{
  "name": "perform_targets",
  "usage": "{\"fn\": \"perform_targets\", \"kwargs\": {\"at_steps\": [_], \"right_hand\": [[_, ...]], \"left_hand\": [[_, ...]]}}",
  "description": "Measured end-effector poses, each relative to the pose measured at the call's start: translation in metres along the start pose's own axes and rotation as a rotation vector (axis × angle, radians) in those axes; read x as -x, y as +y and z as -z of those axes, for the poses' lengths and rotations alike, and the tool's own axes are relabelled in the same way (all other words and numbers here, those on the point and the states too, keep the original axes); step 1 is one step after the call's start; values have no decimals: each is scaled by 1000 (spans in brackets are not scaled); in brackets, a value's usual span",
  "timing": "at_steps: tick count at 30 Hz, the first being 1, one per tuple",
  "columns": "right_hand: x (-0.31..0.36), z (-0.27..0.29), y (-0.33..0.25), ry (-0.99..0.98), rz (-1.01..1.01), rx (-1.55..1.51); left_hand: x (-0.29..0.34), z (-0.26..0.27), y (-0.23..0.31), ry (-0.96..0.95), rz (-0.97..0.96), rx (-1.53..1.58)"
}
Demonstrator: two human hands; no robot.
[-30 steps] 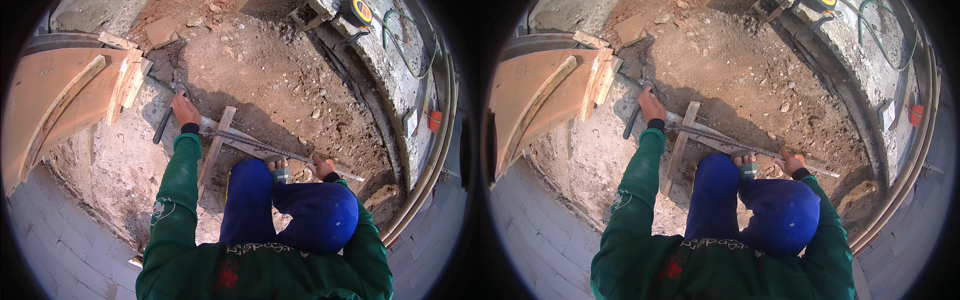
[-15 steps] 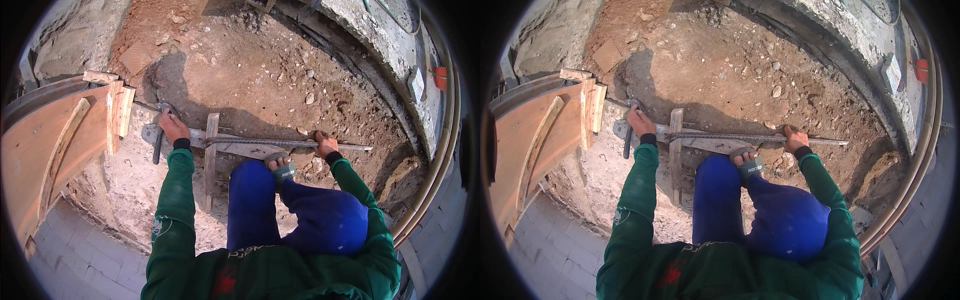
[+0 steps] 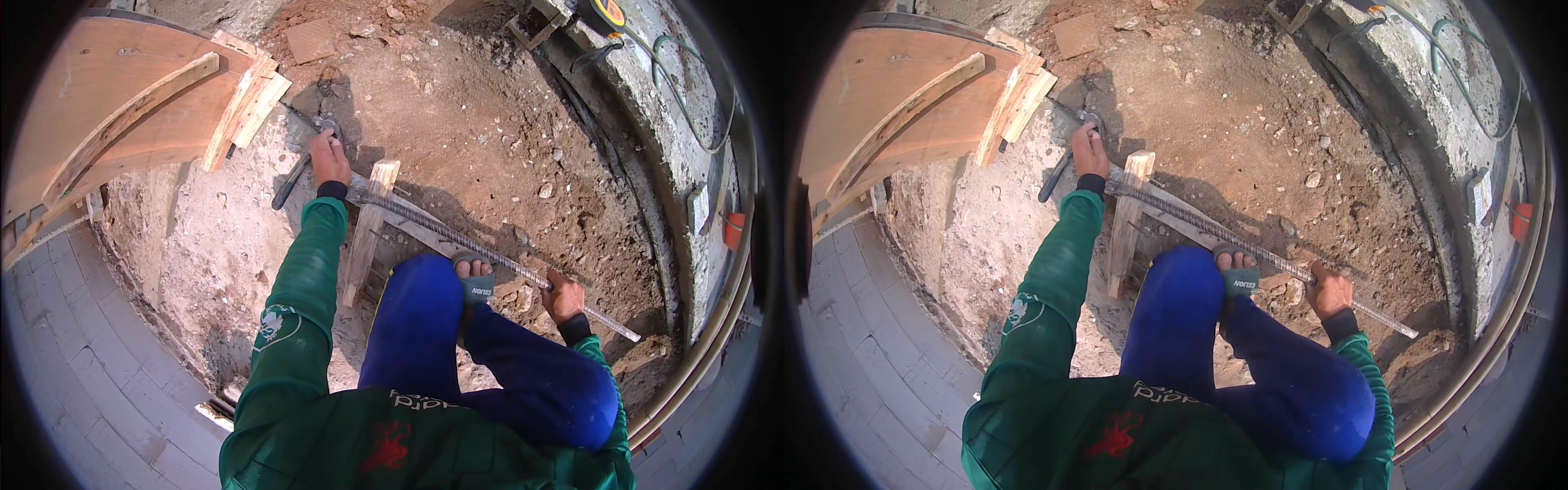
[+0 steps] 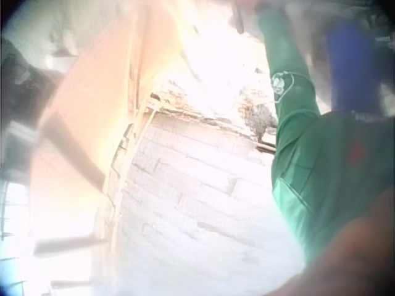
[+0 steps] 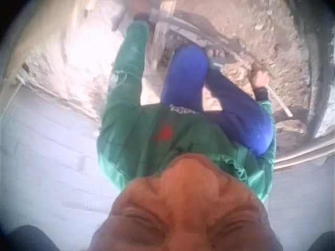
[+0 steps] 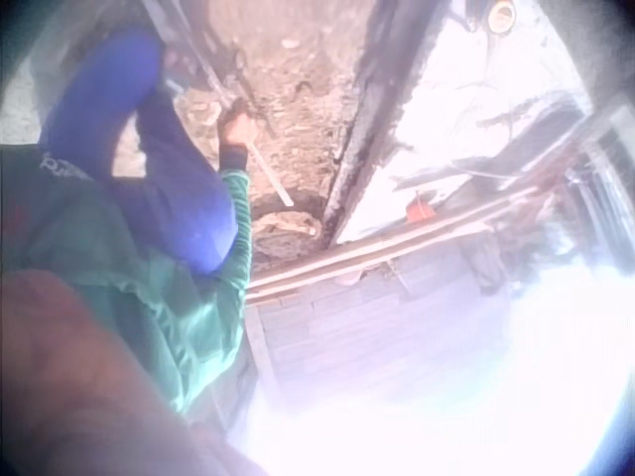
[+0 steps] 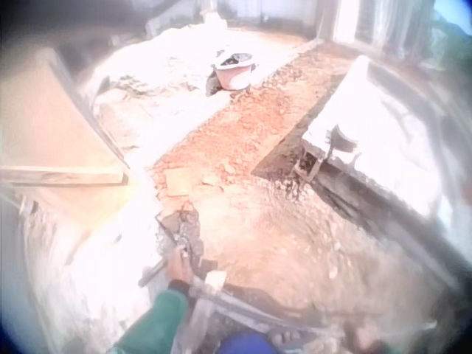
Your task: The person kneels on the ground and uses a hammer and a wooden block to bend a piece of rebar. They repeatedly strike the rebar to shape it and adjust its position on the ground.
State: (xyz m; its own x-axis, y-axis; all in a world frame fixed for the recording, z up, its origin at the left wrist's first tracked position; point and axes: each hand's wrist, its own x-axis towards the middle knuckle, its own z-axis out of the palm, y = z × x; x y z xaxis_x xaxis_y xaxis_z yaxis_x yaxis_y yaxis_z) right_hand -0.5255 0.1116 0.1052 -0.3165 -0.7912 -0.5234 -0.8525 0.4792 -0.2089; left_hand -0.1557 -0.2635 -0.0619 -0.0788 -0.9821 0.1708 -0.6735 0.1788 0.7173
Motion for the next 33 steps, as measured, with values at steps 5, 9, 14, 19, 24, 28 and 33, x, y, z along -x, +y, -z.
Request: {"fn": "perform_targets", "kwargs": {"at_steps": [5, 9, 14, 19, 24, 28, 33], "right_hand": [[25, 6, -13, 3, -70, 71], [43, -10, -17, -20, -135, 56], [60, -14, -35, -74, -204, 21], [77, -4, -52, -2, -191, -17], [87, 17, -63, 44, -164, 95], [94, 26, -72, 62, -88, 41], [102, 39, -75, 58, -81, -32]], "left_hand": [[40, 53, 16, 121, -36, 75], [134, 99, 15, -47, 147, 163], [225, 115, 1, -562, 319, 112], [248, 102, -10, -515, 171, -105], [234, 116, 22, -576, 324, -93], [232, 142, 38, -499, 215, -133], [220, 148, 49, -396, 120, -237]]}}
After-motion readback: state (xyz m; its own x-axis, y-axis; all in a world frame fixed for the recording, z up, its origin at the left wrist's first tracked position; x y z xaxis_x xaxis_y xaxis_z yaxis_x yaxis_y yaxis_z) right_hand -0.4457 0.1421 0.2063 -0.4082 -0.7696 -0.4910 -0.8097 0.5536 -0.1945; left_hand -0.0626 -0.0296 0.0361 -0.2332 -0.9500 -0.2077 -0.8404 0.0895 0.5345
